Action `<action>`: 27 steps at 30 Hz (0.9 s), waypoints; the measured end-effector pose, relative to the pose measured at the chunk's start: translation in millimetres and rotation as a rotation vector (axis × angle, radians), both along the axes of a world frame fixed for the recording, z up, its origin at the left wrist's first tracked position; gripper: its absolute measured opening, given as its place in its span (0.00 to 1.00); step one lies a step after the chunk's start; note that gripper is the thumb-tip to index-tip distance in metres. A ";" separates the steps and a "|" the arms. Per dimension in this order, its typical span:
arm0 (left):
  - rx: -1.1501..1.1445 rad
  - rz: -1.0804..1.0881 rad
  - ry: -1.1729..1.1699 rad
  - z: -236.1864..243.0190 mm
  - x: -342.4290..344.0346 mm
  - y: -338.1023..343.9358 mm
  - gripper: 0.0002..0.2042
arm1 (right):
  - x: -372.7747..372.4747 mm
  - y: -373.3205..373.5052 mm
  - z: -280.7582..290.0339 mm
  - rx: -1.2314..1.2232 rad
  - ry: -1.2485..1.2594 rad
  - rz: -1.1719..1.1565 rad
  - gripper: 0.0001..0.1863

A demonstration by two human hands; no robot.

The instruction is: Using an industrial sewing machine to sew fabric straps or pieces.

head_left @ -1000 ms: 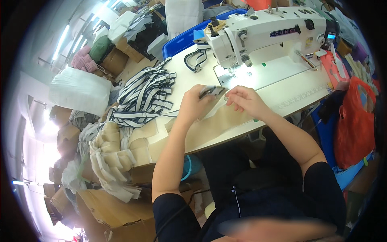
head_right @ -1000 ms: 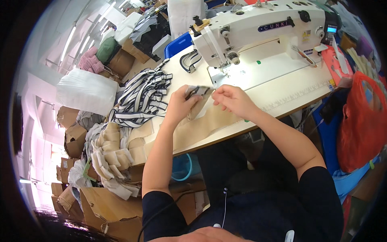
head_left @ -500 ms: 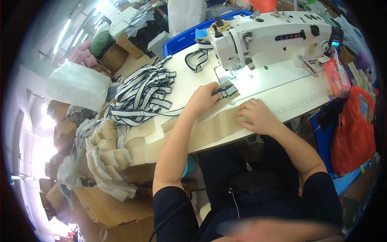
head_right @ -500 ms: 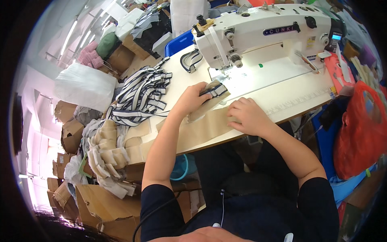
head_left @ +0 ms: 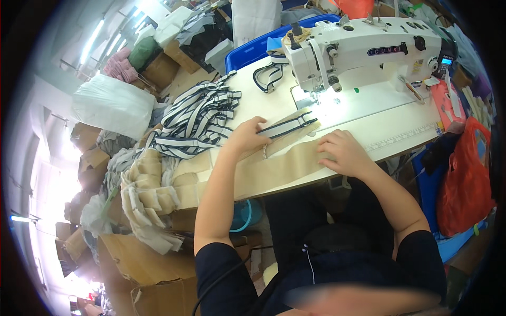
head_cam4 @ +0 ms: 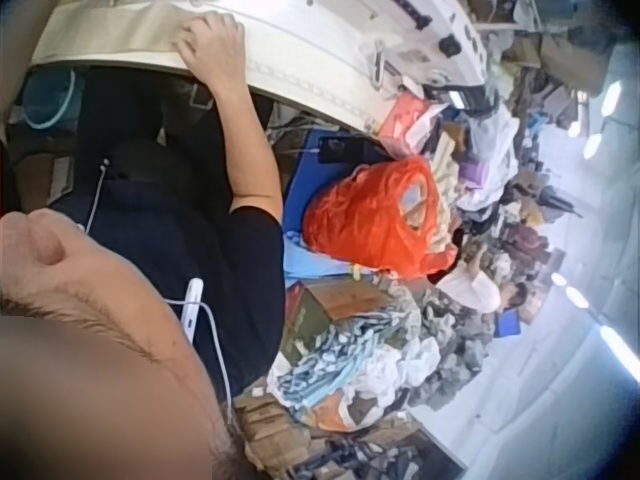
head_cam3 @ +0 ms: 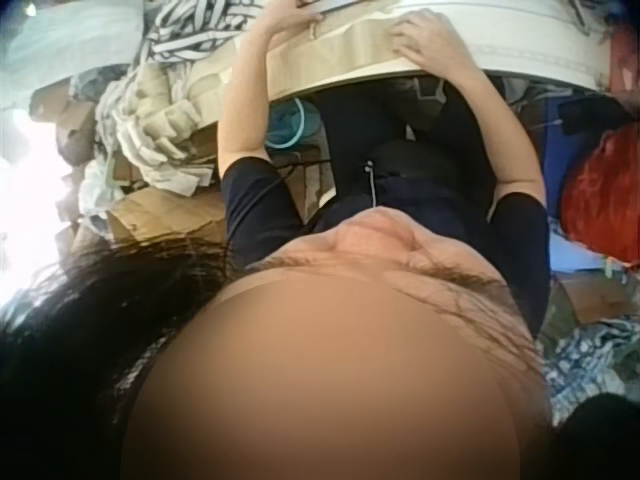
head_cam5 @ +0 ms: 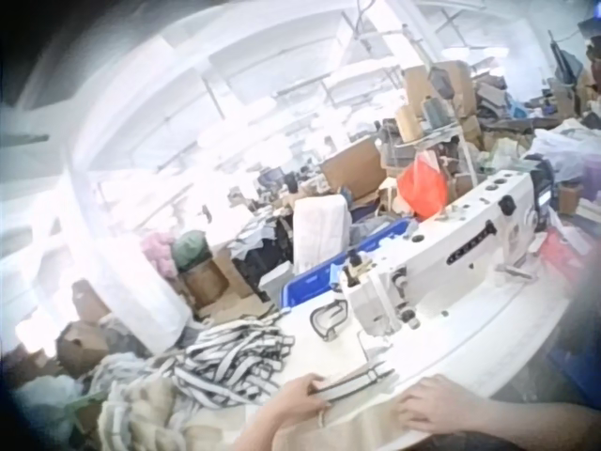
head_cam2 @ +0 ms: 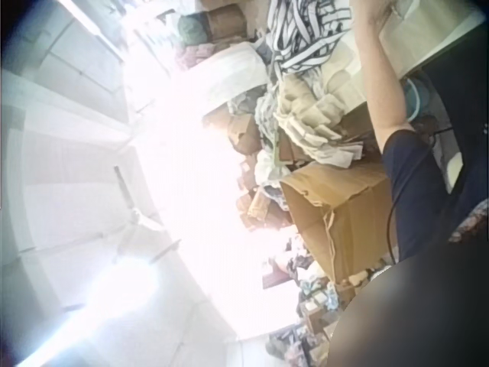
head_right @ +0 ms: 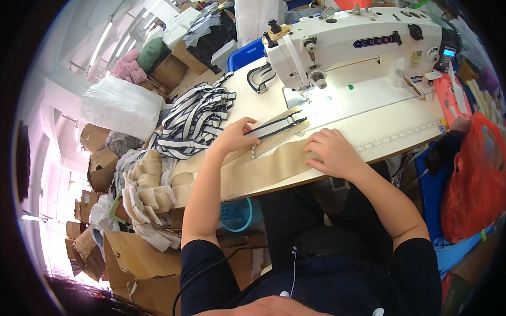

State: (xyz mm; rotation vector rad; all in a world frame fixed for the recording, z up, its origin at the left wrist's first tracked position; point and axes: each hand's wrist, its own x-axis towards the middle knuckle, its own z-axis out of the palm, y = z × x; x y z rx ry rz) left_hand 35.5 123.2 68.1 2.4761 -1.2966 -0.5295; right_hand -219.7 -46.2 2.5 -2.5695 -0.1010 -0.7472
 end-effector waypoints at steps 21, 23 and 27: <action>-0.066 0.567 -0.317 -25.3 98.7 137.1 0.16 | 0.9 0.3 -0.4 0.011 0.015 0.011 0.10; -0.016 0.620 -0.330 -22.6 95.8 127.4 0.16 | 0.0 -1.9 -0.9 0.040 0.029 0.020 0.10; -0.146 0.457 -0.454 -4.8 50.7 93.5 0.22 | -0.3 -2.9 -3.3 0.036 0.049 -0.003 0.10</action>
